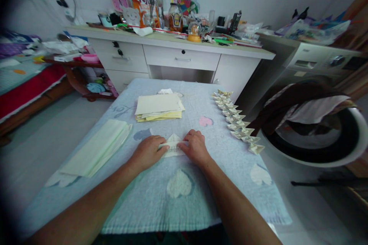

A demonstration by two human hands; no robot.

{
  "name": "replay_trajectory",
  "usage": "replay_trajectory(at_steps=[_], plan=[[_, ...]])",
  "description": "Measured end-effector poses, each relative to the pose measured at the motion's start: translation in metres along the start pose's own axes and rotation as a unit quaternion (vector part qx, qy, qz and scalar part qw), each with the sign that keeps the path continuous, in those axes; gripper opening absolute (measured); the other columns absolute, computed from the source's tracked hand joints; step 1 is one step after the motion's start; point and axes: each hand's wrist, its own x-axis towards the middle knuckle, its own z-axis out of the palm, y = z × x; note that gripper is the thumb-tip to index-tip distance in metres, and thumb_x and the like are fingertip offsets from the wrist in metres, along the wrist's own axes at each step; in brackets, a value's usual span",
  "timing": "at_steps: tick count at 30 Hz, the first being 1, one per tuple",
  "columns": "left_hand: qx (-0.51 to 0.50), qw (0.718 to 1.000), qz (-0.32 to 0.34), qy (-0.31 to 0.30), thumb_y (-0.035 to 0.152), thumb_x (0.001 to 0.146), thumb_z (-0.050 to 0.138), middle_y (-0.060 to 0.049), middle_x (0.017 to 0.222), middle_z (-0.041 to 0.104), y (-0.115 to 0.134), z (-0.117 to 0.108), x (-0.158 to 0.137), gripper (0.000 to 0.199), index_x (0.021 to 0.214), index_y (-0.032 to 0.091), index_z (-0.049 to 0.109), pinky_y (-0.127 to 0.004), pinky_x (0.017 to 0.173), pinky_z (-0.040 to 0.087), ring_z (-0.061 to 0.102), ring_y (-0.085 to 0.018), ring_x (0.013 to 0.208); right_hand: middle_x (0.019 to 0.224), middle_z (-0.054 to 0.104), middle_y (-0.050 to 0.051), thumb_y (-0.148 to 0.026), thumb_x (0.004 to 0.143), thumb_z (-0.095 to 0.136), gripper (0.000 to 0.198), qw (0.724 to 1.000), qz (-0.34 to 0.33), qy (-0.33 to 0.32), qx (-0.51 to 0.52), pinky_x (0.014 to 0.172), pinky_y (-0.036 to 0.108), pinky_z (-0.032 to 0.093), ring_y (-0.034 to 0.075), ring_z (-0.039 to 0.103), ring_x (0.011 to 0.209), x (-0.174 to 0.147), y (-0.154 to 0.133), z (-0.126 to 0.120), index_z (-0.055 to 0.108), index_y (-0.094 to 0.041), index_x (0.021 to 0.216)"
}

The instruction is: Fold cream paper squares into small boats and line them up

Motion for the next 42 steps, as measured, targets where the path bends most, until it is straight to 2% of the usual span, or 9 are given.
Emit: replay_trajectory(at_steps=[13, 20, 26, 29, 32, 34, 38, 42], plan=[[0.073, 0.997, -0.037, -0.006, 0.034, 0.088, 0.049, -0.008, 0.09, 0.067, 0.005, -0.005, -0.003, 0.022, 0.088, 0.019, 0.064, -0.034, 0.078, 0.041, 0.061, -0.024, 0.09, 0.09, 0.06, 0.006, -0.041, 0.08, 0.067, 0.022, 0.998, 0.042, 0.009, -0.038, 0.073, 0.031, 0.033, 0.02, 0.05, 0.085, 0.003, 0.002, -0.001, 0.071, -0.019, 0.079], [0.065, 0.996, -0.058, 0.02, 0.034, 0.085, 0.054, -0.007, 0.093, 0.063, 0.001, -0.007, -0.005, 0.016, 0.087, 0.021, 0.062, -0.037, 0.079, 0.037, 0.056, -0.025, 0.092, 0.085, 0.059, 0.005, -0.036, 0.079, 0.067, 0.02, 0.997, 0.071, 0.016, -0.027, 0.073, 0.031, 0.031, 0.019, 0.049, 0.083, 0.002, 0.007, -0.009, 0.069, -0.018, 0.071], [0.037, 0.998, -0.056, 0.019, 0.028, 0.085, 0.052, -0.005, 0.092, 0.059, -0.005, -0.004, -0.004, 0.009, 0.086, 0.021, 0.058, -0.036, 0.077, 0.036, 0.052, -0.024, 0.091, 0.084, 0.059, 0.004, -0.034, 0.079, 0.068, 0.019, 0.996, 0.08, 0.017, -0.019, 0.073, 0.03, 0.031, 0.019, 0.049, 0.083, 0.001, 0.011, -0.011, 0.067, -0.018, 0.068], [0.017, 0.998, -0.051, 0.032, 0.022, 0.082, 0.054, -0.005, 0.098, 0.058, -0.006, -0.003, -0.004, 0.014, 0.095, 0.022, 0.057, -0.037, 0.079, 0.035, 0.048, -0.025, 0.096, 0.084, 0.058, 0.005, -0.035, 0.08, 0.067, 0.02, 0.997, 0.077, 0.015, -0.021, 0.073, 0.031, 0.03, 0.019, 0.049, 0.083, 0.001, 0.01, -0.01, 0.067, -0.018, 0.068], [0.001, 0.999, -0.004, 0.049, 0.012, 0.08, 0.054, -0.004, 0.11, 0.054, -0.007, 0.0, -0.003, 0.039, 0.116, 0.028, 0.055, -0.037, 0.084, 0.035, 0.044, -0.024, 0.102, 0.084, 0.058, 0.005, -0.035, 0.079, 0.067, 0.021, 0.996, 0.081, 0.016, -0.034, 0.073, 0.03, 0.029, 0.019, 0.048, 0.084, 0.002, 0.01, -0.01, 0.067, -0.018, 0.068], [-0.002, 0.998, 0.052, 0.042, 0.007, 0.081, 0.051, -0.003, 0.113, 0.053, -0.008, 0.002, -0.002, 0.047, 0.119, 0.034, 0.057, -0.036, 0.086, 0.034, 0.042, -0.022, 0.103, 0.084, 0.058, 0.005, -0.035, 0.079, 0.066, 0.021, 0.995, 0.088, 0.018, -0.041, 0.073, 0.03, 0.028, 0.019, 0.048, 0.085, 0.002, 0.008, -0.01, 0.067, -0.018, 0.068], [0.005, 0.99, 0.138, -0.004, 0.009, 0.086, 0.05, -0.002, 0.102, 0.057, -0.011, 0.004, 0.0, 0.043, 0.112, 0.039, 0.065, -0.034, 0.081, 0.035, 0.044, -0.02, 0.096, 0.086, 0.058, 0.005, -0.035, 0.08, 0.065, 0.02, 0.995, 0.09, 0.014, -0.044, 0.072, 0.029, 0.027, 0.02, 0.047, 0.087, 0.001, 0.007, -0.01, 0.067, -0.018, 0.069], [-0.01, 0.987, 0.159, -0.028, 0.01, 0.088, 0.048, -0.002, 0.092, 0.057, -0.012, 0.003, 0.001, 0.041, 0.114, 0.036, 0.065, -0.031, 0.078, 0.037, 0.046, -0.018, 0.087, 0.088, 0.057, 0.005, -0.035, 0.08, 0.064, 0.017, 0.994, 0.092, 0.015, -0.052, 0.073, 0.03, 0.027, 0.021, 0.046, 0.088, 0.0, 0.009, -0.01, 0.066, -0.02, 0.072]])
